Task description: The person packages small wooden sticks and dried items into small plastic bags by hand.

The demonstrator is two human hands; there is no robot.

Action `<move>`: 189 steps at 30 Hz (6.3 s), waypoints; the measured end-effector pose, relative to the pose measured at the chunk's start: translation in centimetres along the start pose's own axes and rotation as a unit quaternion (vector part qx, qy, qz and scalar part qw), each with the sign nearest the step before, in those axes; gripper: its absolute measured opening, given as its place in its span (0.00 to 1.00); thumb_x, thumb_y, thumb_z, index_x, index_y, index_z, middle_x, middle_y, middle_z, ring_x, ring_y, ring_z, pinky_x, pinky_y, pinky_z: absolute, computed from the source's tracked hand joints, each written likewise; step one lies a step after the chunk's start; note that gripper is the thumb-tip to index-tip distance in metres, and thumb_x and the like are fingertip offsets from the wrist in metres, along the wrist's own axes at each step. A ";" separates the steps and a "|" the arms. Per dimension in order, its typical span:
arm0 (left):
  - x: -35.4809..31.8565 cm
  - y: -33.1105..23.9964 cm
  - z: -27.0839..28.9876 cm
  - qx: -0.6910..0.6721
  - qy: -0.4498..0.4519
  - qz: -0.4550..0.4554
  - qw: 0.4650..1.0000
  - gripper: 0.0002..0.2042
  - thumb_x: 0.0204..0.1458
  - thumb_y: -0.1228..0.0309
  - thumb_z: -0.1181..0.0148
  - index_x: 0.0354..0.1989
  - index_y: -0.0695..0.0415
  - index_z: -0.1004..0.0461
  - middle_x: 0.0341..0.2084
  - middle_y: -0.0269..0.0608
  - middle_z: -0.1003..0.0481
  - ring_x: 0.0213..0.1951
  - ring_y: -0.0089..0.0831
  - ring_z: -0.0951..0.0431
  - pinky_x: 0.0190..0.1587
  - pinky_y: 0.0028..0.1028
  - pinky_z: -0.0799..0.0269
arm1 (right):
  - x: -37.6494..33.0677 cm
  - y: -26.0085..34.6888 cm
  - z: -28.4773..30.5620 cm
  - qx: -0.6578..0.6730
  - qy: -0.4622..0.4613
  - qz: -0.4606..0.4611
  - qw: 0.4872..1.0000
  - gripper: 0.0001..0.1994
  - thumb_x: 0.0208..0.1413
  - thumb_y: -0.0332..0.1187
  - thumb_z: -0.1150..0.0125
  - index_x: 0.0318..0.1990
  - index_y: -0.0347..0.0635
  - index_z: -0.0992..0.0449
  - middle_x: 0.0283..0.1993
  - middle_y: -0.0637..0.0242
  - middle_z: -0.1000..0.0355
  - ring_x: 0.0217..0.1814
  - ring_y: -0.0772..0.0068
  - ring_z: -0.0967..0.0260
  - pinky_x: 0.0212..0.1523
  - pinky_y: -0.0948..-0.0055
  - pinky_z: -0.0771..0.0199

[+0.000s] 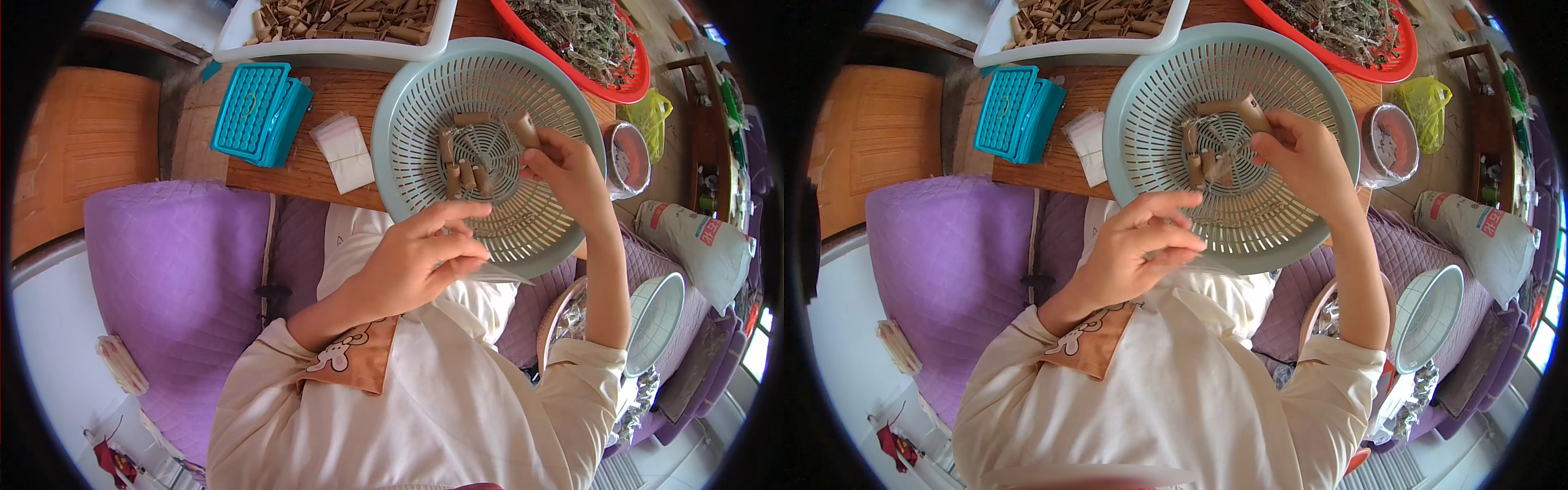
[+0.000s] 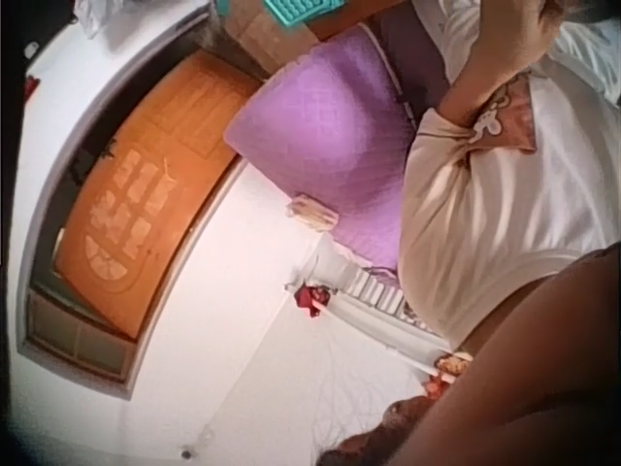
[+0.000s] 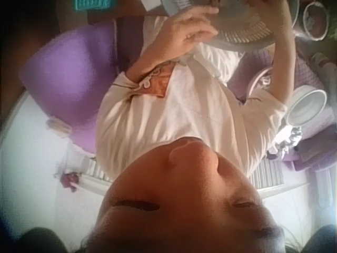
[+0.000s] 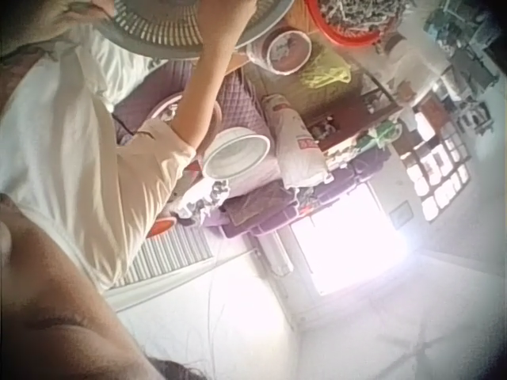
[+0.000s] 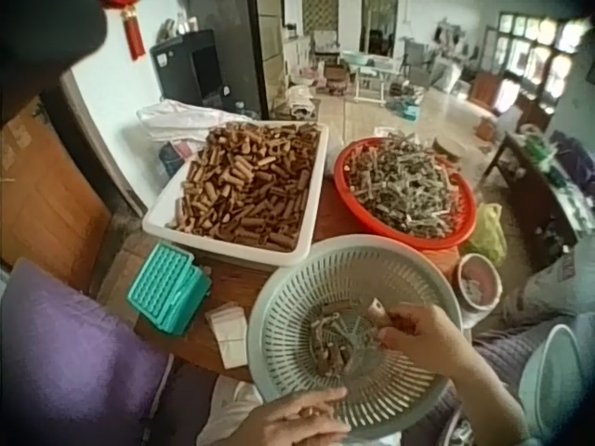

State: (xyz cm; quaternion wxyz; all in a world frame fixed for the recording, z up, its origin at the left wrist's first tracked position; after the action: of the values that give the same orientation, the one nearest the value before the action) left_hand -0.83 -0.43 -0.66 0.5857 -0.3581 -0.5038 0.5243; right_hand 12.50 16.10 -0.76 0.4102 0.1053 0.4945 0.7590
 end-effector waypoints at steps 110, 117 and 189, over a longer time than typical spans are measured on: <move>2.2 0.5 1.1 -0.364 0.078 0.232 0.899 0.28 0.40 0.81 0.39 0.52 0.62 0.42 0.31 0.42 0.28 0.34 0.20 0.29 0.38 0.20 0.31 | -7.3 1.4 -4.8 0.030 -0.169 0.266 0.948 0.21 0.35 0.41 0.35 0.38 0.39 0.26 0.40 0.61 0.31 0.45 0.58 0.34 0.45 0.67 0.35; 2.3 1.1 0.4 -0.339 0.067 0.229 0.910 0.28 0.42 0.81 0.41 0.54 0.63 0.44 0.32 0.44 0.27 0.33 0.20 0.28 0.34 0.18 0.31 | -7.3 0.8 -5.9 0.007 -0.171 0.248 0.953 0.18 0.32 0.43 0.33 0.34 0.46 0.23 0.50 0.58 0.38 0.56 0.52 0.47 0.54 0.57 0.46; 0.1 0.9 4.2 0.295 0.134 -0.230 0.918 0.08 0.34 0.73 0.41 0.26 0.54 0.30 0.15 0.28 0.34 0.29 0.23 0.30 0.38 0.30 0.34 | -22.2 -10.8 6.7 -0.219 -0.255 -0.337 0.880 0.13 0.51 0.36 0.53 0.27 0.35 0.26 0.18 0.62 0.35 0.23 0.74 0.35 0.28 0.75 0.36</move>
State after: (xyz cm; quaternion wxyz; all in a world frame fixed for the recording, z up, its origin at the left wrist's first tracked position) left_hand -5.13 -0.65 -0.53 0.8315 -0.1102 -0.3114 0.4465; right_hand 36.15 6.27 -1.06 0.7653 0.0297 0.2001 0.6110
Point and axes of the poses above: each hand's wrist, its own x-axis towards the middle knuckle, its own z-axis out of the back of the hand, y = z × x, the point moved 2 cm from there along x, towards the middle knuckle
